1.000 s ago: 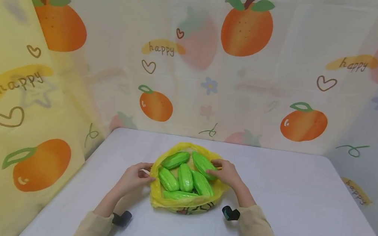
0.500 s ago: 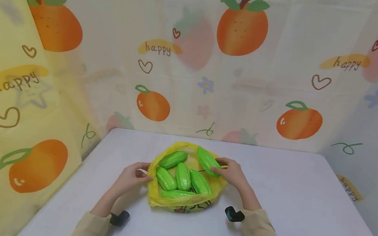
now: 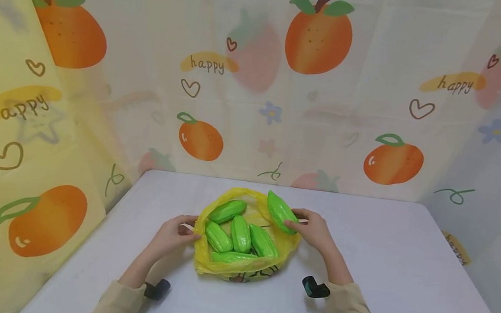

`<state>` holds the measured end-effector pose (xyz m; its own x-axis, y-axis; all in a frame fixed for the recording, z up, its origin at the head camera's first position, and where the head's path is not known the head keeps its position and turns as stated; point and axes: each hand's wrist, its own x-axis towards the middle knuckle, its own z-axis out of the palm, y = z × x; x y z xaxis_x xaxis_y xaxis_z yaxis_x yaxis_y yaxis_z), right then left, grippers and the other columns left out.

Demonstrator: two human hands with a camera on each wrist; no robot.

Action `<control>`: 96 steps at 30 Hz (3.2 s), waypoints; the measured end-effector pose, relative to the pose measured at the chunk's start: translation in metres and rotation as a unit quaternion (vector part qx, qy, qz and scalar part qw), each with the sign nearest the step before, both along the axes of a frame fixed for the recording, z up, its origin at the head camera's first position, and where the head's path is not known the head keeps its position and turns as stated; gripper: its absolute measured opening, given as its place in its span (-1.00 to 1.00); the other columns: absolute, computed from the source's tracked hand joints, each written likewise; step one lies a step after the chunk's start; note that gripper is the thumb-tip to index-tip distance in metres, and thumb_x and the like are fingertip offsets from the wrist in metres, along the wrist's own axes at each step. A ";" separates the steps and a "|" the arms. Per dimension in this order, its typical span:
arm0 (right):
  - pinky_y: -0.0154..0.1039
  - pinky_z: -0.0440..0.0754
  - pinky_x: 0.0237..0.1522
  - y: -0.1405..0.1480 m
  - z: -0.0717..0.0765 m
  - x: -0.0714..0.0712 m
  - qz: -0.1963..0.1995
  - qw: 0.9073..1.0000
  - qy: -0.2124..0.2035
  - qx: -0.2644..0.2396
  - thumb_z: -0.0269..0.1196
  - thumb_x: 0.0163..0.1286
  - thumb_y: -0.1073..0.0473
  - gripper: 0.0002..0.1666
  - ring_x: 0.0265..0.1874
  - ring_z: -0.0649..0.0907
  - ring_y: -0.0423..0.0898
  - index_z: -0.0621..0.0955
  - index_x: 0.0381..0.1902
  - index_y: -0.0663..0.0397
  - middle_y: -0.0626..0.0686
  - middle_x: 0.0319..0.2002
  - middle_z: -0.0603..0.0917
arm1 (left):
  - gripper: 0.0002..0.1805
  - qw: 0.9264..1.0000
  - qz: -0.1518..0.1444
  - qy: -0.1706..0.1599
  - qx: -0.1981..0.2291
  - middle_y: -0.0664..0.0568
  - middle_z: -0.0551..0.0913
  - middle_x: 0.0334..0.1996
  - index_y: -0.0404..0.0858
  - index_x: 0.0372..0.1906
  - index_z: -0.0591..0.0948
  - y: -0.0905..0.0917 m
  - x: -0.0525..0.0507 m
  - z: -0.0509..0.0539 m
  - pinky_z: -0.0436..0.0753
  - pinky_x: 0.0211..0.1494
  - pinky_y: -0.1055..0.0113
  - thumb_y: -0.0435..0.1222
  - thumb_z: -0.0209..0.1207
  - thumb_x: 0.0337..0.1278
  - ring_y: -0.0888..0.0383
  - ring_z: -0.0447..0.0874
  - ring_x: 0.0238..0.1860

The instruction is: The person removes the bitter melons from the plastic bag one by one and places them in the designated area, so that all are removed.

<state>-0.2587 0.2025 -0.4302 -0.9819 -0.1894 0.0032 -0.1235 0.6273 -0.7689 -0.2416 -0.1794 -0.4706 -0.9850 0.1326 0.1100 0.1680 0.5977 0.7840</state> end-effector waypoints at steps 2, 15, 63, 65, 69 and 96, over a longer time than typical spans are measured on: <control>0.09 0.56 0.04 0.002 0.001 0.001 -0.001 1.000 0.005 0.000 0.24 0.28 -0.15 -0.28 0.09 0.54 0.27 0.45 0.25 0.19 0.26 0.21 0.50 | -0.43 1.000 0.001 0.000 0.000 0.07 0.62 -0.18 -0.20 0.12 0.58 0.000 0.000 0.000 0.63 -0.23 0.36 -0.24 0.43 -0.11 0.26 0.62 -0.35; 0.10 0.54 0.07 0.022 0.005 0.008 -0.033 0.999 -0.011 -0.019 0.24 0.28 -0.18 -0.23 0.11 0.54 0.24 0.42 0.28 0.20 0.26 0.23 0.48 | -0.42 1.000 0.001 -0.002 -0.001 0.02 0.62 -0.15 -0.24 0.13 0.57 0.001 -0.002 0.000 0.64 -0.22 0.33 -0.23 0.42 -0.10 0.24 0.64 -0.32; -0.12 0.59 0.04 0.071 -0.010 0.023 -0.144 0.985 -0.082 -0.043 0.16 0.31 -0.25 -0.05 0.10 0.53 0.13 0.25 0.35 0.40 0.40 0.28 0.36 | -0.43 1.000 -0.002 -0.010 0.009 0.01 0.62 -0.12 -0.24 0.12 0.57 0.002 -0.001 0.000 0.63 -0.22 0.34 -0.24 0.42 -0.09 0.23 0.64 -0.33; -0.15 0.60 0.03 0.072 -0.011 0.023 -0.148 0.984 -0.084 -0.048 0.16 0.31 -0.25 -0.04 0.08 0.54 0.10 0.24 0.35 0.41 0.40 0.29 0.35 | -0.44 1.000 -0.003 -0.009 0.010 0.01 0.63 -0.12 -0.23 0.13 0.57 0.002 -0.002 0.000 0.63 -0.22 0.35 -0.24 0.41 -0.09 0.24 0.64 -0.33; -0.17 0.61 0.02 0.075 -0.013 0.023 -0.155 0.982 -0.089 -0.054 0.17 0.30 -0.26 -0.01 0.06 0.56 0.08 0.22 0.35 0.43 0.42 0.29 0.34 | -0.44 1.000 -0.006 -0.005 0.011 0.02 0.62 -0.13 -0.24 0.12 0.57 0.002 -0.002 0.000 0.63 -0.23 0.36 -0.26 0.41 -0.08 0.25 0.64 -0.34; 0.03 0.44 0.20 0.075 -0.035 0.008 -0.208 0.969 -0.119 -0.056 0.15 0.30 -0.26 -0.01 0.23 0.37 0.25 0.20 0.36 0.41 0.43 0.33 0.25 | -0.44 1.000 -0.005 -0.007 0.016 0.05 0.63 -0.15 -0.22 0.11 0.59 0.003 -0.003 -0.001 0.62 -0.27 0.41 -0.24 0.43 -0.11 0.27 0.63 -0.35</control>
<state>-0.2512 0.2774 -0.4653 -0.9487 0.2122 -0.2346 0.3114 0.4961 -0.8105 -0.2448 -0.1765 -0.4719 -0.9850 0.1400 0.1004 0.1632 0.5711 0.8045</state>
